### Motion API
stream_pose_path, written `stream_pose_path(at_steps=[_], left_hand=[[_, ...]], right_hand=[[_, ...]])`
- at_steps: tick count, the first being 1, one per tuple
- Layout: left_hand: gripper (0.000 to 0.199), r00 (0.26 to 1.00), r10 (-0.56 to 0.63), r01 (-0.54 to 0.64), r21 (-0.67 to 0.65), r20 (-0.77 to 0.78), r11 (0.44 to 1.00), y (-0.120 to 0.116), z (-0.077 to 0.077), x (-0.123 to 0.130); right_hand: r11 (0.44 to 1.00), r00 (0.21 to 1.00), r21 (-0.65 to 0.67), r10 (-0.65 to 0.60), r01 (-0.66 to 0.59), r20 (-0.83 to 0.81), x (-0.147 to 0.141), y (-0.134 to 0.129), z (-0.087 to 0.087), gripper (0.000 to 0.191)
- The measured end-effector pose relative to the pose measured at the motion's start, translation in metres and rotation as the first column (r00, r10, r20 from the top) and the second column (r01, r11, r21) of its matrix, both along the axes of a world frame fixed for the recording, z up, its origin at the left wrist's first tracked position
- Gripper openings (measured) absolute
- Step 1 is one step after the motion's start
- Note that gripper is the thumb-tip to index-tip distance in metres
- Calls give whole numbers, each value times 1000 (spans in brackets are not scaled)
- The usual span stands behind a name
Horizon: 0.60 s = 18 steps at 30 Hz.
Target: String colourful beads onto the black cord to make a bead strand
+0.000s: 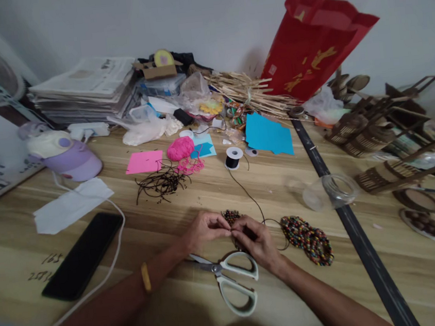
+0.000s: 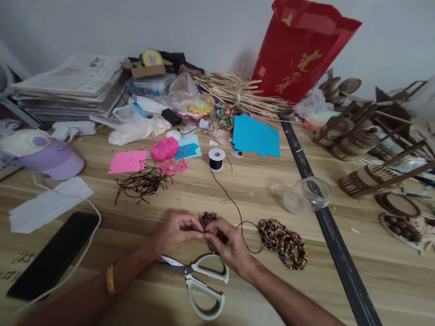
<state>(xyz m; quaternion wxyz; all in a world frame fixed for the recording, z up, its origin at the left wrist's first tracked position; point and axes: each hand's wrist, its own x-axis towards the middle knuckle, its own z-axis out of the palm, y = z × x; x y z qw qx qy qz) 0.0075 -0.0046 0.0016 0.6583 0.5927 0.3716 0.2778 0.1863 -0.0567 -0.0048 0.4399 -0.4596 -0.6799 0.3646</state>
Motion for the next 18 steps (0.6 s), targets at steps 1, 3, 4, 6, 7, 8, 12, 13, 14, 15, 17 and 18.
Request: stream_pose_path(at_steps=[1, 3, 4, 6, 7, 8, 12, 13, 14, 15, 17, 18], left_hand=[[19, 1000, -1, 1, -1, 3, 1000, 1, -1, 0], [20, 1000, 4, -4, 3, 3, 1000, 2, -1, 0], [20, 1000, 10, -10, 6, 2, 1000, 2, -1, -1], [20, 1000, 23, -23, 10, 7, 1000, 3, -1, -2], [19, 1000, 29, -29, 9, 10, 1000, 3, -1, -2], [19, 999, 30, -30, 8, 14, 1000, 3, 0, -3], [18, 1000, 14, -14, 1, 17, 1000, 2, 1, -4], [18, 1000, 12, -12, -1, 15, 1000, 2, 0, -4], [19, 1000, 13, -13, 0, 13, 1000, 2, 0, -4], [19, 1000, 16, -16, -1, 11, 1000, 2, 0, -4], [18, 1000, 25, -25, -2, 7, 1000, 3, 0, -3], [18, 999, 32, -32, -3, 2, 999, 3, 0, -3]], right_hand=[[1000, 1000, -18, -4, 4, -14, 0, 0, -2, 11], [999, 999, -40, -9, 8, -32, 1, -1, -6, 10], [999, 999, -45, -8, 6, -39, 1, -1, -6, 10], [999, 999, -46, 7, -9, -48, 1, -2, -6, 11], [999, 999, -41, 16, -18, -49, 1, -3, -4, 11], [999, 999, -33, 23, -25, -47, 1, -3, -3, 12], [1000, 1000, 16, 8, -7, -17, 1, -3, 3, 14], [1000, 1000, 17, 6, -5, -12, 1, -3, 4, 15], [1000, 1000, 10, 6, -6, -10, 1, -3, 4, 16], [1000, 1000, -2, 11, -11, -10, 1, -3, 3, 16], [999, 1000, -28, 25, -25, -9, 1, -3, 2, 17], [999, 999, -35, 30, -30, -10, 1, -3, 1, 17]])
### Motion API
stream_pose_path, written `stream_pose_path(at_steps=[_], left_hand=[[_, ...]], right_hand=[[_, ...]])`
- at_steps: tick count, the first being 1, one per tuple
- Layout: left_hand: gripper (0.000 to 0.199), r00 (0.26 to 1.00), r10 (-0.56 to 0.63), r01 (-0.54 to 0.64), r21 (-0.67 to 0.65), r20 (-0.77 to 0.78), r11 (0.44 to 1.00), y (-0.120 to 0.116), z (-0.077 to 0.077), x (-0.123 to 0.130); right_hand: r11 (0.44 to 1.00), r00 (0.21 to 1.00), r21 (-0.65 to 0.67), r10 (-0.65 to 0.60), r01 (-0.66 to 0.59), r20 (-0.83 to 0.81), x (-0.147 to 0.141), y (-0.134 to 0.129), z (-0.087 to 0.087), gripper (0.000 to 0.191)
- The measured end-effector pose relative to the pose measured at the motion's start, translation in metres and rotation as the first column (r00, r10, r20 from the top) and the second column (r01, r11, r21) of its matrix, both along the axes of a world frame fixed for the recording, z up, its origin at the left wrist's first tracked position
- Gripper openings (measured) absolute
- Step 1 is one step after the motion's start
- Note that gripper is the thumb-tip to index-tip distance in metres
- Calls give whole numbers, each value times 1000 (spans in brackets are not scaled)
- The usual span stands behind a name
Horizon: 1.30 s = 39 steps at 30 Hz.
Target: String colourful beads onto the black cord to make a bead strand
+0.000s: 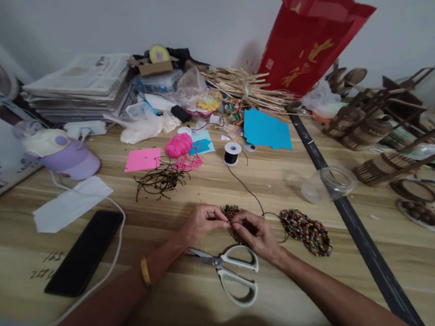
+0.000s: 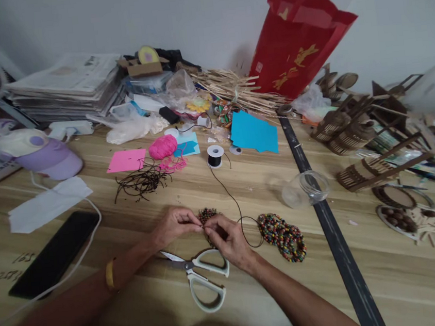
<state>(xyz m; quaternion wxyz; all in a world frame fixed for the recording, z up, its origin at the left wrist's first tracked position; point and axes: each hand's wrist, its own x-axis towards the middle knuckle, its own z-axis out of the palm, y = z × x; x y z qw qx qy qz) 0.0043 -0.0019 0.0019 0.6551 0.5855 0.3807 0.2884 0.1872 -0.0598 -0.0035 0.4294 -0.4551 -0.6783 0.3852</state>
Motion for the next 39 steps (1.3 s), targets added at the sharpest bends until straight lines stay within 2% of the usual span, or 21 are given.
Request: stream_pose_path(at_steps=[7, 14, 20, 23, 28, 32, 35, 39], left_hand=[[15, 998, 16, -15, 27, -58, 1000, 0, 7, 1], [12, 994, -33, 40, 63, -107, 997, 2, 11, -1], [9, 991, -42, 76, 268, -129, 961, -1, 12, -3], [7, 991, -29, 75, 369, -128, 927, -4, 13, -2], [7, 990, 8, 55, 442, -139, 895, -8, 16, 2], [6, 993, 23, 33, 466, -114, 884, -6, 16, 0], [7, 995, 16, 32, 467, -98, 884, -4, 16, -1], [7, 994, 14, 36, 459, -104, 887, -3, 16, -1]], right_hand=[[1000, 1000, 25, 12, -12, -10, -2, 1, -1, 13], [1000, 1000, -10, -1, 1, -13, -1, 1, 1, 12], [996, 997, 54, -61, 64, -56, -1, 2, 3, 13], [999, 994, 2, -36, 37, -106, -1, 1, 2, 15], [996, 995, -77, 25, -32, -97, -1, -1, 0, 13], [1000, 999, 15, 7, -6, -33, -2, 2, -1, 6], [994, 1000, 113, -10, 10, -4, -2, 3, -1, 10], [997, 1000, 74, -21, 22, -11, -2, 2, -2, 15]])
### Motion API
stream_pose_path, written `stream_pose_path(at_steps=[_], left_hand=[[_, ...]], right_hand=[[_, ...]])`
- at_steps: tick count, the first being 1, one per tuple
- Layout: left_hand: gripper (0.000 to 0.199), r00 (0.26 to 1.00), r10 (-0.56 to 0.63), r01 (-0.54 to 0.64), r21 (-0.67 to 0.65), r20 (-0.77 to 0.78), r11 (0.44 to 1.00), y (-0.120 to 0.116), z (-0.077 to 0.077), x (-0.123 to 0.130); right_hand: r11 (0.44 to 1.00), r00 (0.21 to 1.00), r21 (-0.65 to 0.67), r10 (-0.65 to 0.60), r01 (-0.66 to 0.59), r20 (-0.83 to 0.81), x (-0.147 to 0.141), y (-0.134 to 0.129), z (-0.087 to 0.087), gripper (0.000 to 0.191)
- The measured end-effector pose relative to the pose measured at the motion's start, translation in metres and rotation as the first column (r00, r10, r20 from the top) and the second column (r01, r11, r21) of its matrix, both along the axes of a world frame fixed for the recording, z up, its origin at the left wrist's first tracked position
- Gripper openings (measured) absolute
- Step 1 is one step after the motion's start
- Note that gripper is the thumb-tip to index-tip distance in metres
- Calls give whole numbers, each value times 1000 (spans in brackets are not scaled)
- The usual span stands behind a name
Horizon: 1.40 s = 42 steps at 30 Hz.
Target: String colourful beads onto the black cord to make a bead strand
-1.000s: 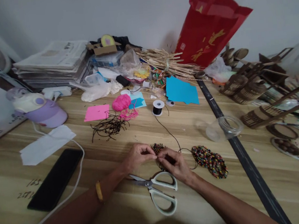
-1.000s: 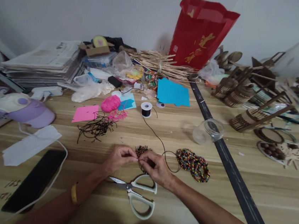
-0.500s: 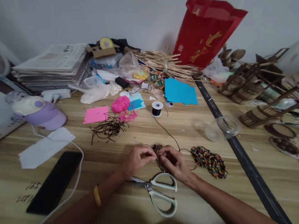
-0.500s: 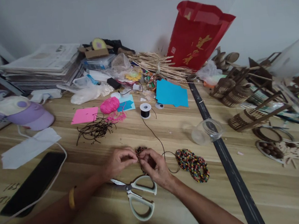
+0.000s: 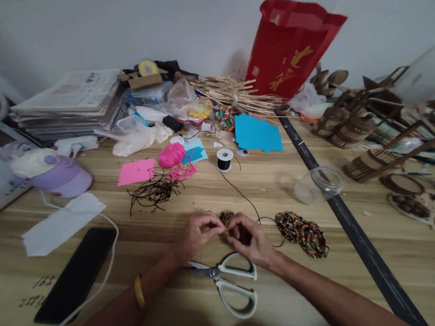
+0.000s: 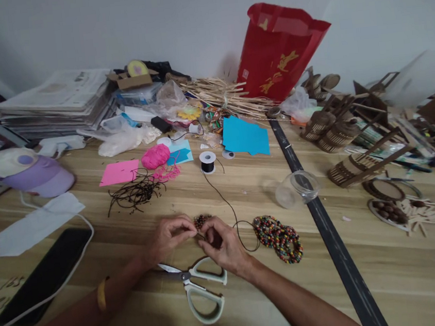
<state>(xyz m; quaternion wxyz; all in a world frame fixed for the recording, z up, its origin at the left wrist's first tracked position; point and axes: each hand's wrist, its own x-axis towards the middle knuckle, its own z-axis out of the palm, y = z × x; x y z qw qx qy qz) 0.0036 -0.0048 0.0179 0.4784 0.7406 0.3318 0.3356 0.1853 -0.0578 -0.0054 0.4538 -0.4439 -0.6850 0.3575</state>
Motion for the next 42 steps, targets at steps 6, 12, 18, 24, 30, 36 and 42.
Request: stream_pose_path(at_steps=[6, 12, 18, 24, 30, 36, 42], left_hand=[[8, 1000, -7, 7, 7, -23, 1000, 0, -3, 1], [8, 995, 35, -38, -32, -89, 999, -1, -4, 1], [9, 988, 67, -64, 26, -141, 998, 0, -8, 3], [13, 947, 11, 101, 329, -322, 939, -1, -17, 8], [17, 840, 72, 261, 517, -538, 815, -7, -6, 13], [17, 796, 139, 282, 564, -589, 776, -8, -7, 17], [14, 817, 101, 293, 558, -568, 776, -9, -7, 15]], right_hand=[[994, 997, -107, -9, 2, -70, 0, -1, -1, 11], [997, 998, -76, -9, 5, -59, 2, 2, 0, 16], [993, 989, -38, -117, 114, -88, 4, 4, 1, 17], [958, 949, -246, -209, 150, -236, 1, 3, 1, 22], [945, 934, -309, -205, 110, -293, 0, 3, -1, 25], [949, 938, -303, -181, 88, -295, 0, 4, -4, 25], [941, 929, -334, -168, 52, -329, 0, 2, -2, 25]])
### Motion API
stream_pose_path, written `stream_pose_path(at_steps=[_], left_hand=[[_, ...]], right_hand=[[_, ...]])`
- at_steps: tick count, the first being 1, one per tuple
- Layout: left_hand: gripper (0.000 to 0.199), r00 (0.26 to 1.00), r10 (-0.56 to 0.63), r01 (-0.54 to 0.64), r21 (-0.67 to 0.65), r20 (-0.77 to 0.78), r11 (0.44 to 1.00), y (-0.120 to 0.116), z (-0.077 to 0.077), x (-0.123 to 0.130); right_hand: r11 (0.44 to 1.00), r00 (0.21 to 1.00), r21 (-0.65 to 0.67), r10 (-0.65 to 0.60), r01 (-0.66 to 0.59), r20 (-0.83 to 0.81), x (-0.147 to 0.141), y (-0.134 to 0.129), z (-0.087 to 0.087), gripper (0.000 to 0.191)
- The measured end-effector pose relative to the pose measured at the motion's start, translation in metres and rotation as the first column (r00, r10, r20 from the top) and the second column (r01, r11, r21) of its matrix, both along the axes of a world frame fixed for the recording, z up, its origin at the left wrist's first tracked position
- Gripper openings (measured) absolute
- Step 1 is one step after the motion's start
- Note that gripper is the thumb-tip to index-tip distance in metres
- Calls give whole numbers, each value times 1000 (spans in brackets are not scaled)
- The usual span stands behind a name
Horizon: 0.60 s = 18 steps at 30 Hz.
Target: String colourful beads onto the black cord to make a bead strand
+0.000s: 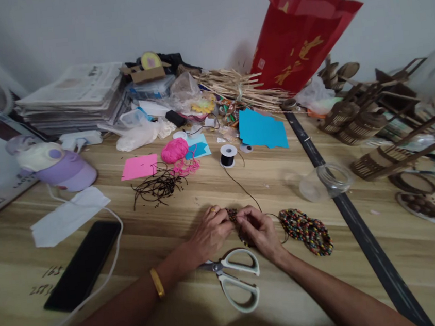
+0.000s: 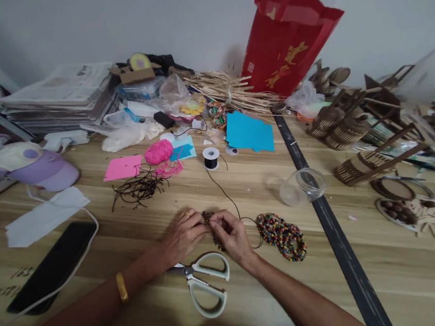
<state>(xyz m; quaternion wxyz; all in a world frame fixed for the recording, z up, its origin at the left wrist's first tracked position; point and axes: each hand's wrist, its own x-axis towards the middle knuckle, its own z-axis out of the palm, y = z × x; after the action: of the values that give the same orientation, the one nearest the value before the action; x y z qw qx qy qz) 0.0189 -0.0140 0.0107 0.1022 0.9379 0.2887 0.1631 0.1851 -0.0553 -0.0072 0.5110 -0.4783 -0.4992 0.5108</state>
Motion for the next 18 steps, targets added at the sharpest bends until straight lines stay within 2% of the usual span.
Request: stream_pose_path(at_steps=[4, 7, 10, 12, 15, 18], left_hand=[[14, 981, 21, 10, -160, 192, 987, 2, 0, 0], [12, 927, 154, -16, -373, 342, 928, 6, 2, -3], [8, 882, 307, -38, -595, 358, 803, 10, 3, -9], [8, 859, 367, -8, -709, 356, 706, 11, 3, -13], [10, 823, 429, 67, -815, 371, 576, 14, -1, -17], [13, 806, 463, 113, -864, 368, 491, 16, -4, -19]], right_hand=[[1000, 1000, -1, 0, 0, -22, -1, 0, 2, 25], [1000, 1000, 9, 6, -6, -6, -1, 0, 2, 26], [999, 998, 50, 16, -19, 63, 0, 0, 1, 24], [994, 989, 108, 18, -34, 150, 1, -1, 1, 22], [979, 963, 189, 22, -75, 267, 1, -2, 2, 18], [967, 944, 234, 18, -101, 331, 1, -2, 5, 18]])
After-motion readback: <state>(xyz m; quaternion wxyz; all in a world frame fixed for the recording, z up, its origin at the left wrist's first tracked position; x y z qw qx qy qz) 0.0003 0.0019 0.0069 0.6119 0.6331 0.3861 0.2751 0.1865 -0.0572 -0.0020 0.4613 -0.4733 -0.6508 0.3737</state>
